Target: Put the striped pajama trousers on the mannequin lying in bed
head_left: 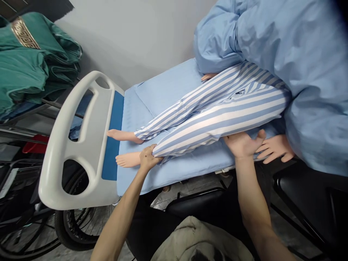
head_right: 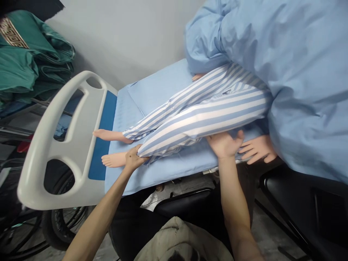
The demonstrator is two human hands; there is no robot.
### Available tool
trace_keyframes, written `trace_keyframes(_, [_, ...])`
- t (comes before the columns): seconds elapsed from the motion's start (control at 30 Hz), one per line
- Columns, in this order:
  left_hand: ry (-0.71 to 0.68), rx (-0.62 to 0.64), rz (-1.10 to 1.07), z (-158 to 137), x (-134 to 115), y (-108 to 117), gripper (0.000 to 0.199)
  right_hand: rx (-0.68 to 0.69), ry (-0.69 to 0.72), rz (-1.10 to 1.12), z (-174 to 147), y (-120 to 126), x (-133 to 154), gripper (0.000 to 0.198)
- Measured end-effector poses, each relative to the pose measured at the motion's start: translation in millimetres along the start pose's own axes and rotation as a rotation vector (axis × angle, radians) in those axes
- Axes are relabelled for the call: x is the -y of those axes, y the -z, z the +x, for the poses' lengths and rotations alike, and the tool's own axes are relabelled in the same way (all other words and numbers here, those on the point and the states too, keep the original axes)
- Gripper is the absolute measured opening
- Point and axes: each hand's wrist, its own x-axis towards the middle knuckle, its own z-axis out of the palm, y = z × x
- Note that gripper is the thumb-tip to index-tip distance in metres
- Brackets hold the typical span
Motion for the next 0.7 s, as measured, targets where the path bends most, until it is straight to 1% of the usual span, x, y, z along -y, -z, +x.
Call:
trace_keyframes(0.07, [0.018, 0.008, 0.052, -4.5, 11.7, 2.8, 0.053, 0.018, -0.033, 0.033, 2.0, 1.3, -6.5, 0.063])
trace_keyframes(0.13, [0.018, 0.015, 0.077, -8.2, 21.9, 5.1, 0.054, 0.0, -0.053, 0.029, 4.5, 4.1, -11.7, 0.069])
trace_keyframes(0.27, [0.026, 0.052, 0.122, -12.2, 37.8, 7.8, 0.051, -0.08, -0.063, -0.013, 10.0, 14.1, -19.7, 0.068])
trace_keyframes(0.37, [0.014, 0.08, 0.199, -14.2, 47.3, 6.7, 0.049, -0.102, -0.066, -0.032, 13.5, 23.3, -26.6, 0.066])
trace_keyframes(0.47, [-0.035, 0.081, 0.244, -16.4, 53.6, 2.4, 0.052, -0.124, -0.07, -0.017, 16.9, 32.9, -33.8, 0.062])
trace_keyframes(0.57, [-0.081, 0.073, 0.28, -18.2, 55.3, -2.5, 0.051, -0.132, -0.061, 0.019, 20.0, 40.5, -38.4, 0.066])
trace_keyframes(0.7, [-0.109, 0.071, 0.309, -19.4, 54.9, -4.6, 0.05, -0.17, -0.04, 0.022, 22.4, 42.5, -40.3, 0.067])
